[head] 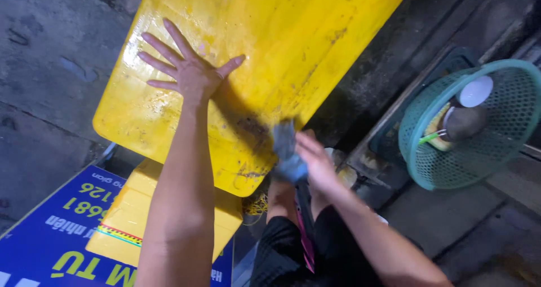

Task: Scrubbing and wiping a yellow plastic table with a cloth and water.

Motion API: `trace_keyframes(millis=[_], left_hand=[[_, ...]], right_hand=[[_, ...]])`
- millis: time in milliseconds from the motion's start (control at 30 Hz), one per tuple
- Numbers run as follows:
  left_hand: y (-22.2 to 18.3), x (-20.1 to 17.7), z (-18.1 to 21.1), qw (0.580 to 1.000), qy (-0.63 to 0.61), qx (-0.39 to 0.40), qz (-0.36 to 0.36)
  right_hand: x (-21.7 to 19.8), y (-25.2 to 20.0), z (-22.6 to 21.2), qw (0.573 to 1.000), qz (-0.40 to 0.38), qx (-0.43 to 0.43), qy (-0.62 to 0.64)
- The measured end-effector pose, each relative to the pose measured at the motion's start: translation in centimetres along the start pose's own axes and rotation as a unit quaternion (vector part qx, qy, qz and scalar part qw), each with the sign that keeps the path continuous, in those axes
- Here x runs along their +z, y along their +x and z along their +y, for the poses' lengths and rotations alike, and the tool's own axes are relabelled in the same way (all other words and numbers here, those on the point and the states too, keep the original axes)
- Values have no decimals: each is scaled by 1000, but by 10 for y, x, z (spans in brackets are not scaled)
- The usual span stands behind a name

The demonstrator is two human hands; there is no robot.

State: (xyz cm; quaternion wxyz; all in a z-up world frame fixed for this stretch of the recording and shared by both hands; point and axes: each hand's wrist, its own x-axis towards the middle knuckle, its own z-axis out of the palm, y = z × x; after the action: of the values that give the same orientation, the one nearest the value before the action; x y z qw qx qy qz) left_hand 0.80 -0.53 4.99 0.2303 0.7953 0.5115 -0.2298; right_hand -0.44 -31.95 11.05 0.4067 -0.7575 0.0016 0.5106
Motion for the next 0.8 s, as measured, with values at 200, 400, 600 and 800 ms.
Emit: trace_keyframes(millis=[200,400,600,800], left_hand=[[-1,-14,4,999,-23,-15,-18],[-2,-13,6,998,-44,-35,2],[1,-22,-1,994,-77,-79,-26],[14,-21,-4,986,-118,-110,-43]], right_hand=[[-50,53,-16,839,-153,34,521],[-63,70,-106,805,-230,5,547],[-56,139,-128,976,-159,-125,74],[-18,155,-178,723,-88,-509,-459]])
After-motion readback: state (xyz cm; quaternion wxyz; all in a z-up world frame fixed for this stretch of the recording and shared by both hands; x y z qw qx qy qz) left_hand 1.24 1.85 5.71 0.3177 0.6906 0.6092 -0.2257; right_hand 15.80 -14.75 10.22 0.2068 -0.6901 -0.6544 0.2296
